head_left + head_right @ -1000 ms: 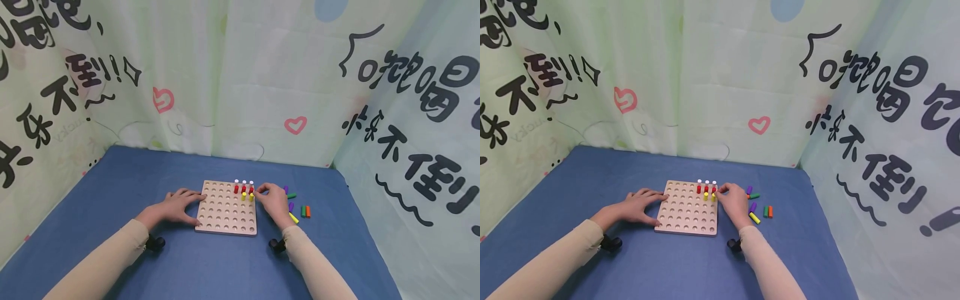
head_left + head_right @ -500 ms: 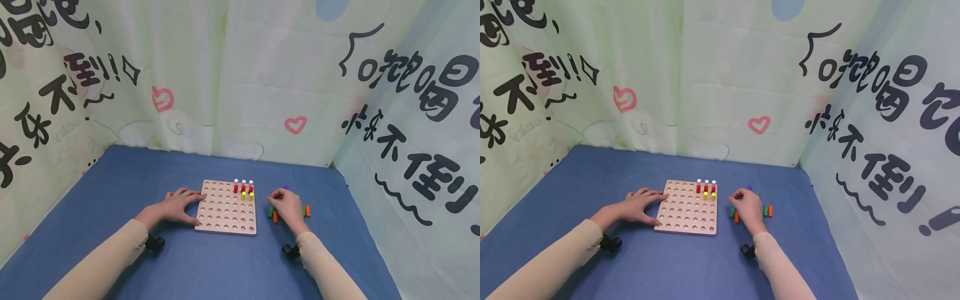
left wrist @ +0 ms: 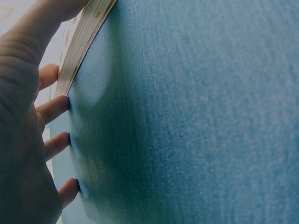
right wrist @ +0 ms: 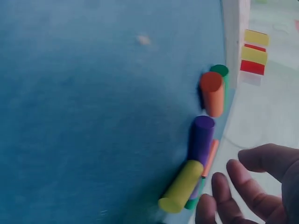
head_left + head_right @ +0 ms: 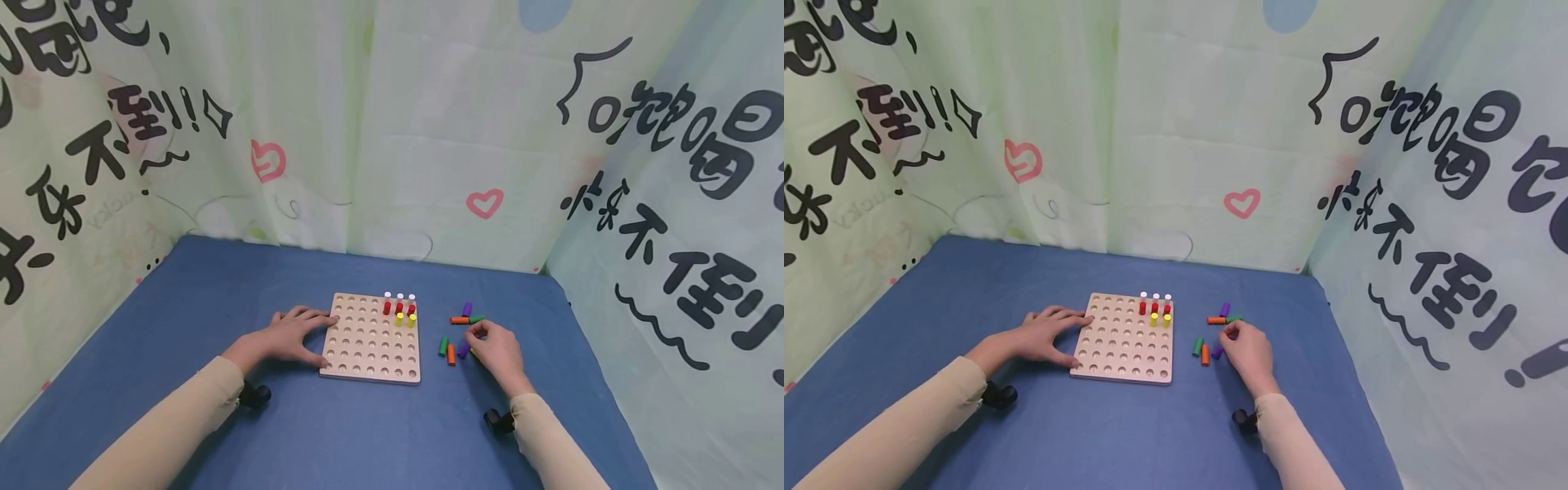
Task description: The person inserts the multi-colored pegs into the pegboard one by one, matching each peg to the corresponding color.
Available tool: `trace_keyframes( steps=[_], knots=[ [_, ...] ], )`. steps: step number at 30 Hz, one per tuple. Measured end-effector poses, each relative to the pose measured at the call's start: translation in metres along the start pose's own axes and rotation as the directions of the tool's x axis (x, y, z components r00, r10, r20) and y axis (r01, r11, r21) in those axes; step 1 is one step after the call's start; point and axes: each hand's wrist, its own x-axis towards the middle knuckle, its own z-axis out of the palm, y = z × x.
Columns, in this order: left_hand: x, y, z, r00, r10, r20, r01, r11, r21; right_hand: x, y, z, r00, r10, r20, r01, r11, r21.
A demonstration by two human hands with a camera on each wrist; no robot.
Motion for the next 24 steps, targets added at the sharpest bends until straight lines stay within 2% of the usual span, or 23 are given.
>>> trace_keyframes(
  steps=[4,15,24],
  knots=[
    [0.0005,-0.0011,0.0004,1.000,-0.005,0.002,0.005,1.000,0.006,-0.0023,0.0036,0.0014,0.999,-0.009,0.052,0.010,0.999,-0.032],
    [0.0021,-0.0015,0.0012,1.000,-0.006,0.007,0.006,1.000,0.000,-0.0037,0.0065,0.0059,0.996,-0.026,0.085,0.030,0.999,-0.043],
    [0.0019,-0.0002,0.0015,1.000,-0.005,0.007,0.005,1.000,-0.007,-0.0077,0.0030,-0.0034,0.990,-0.004,0.138,0.009,0.999,-0.037]
  ],
)
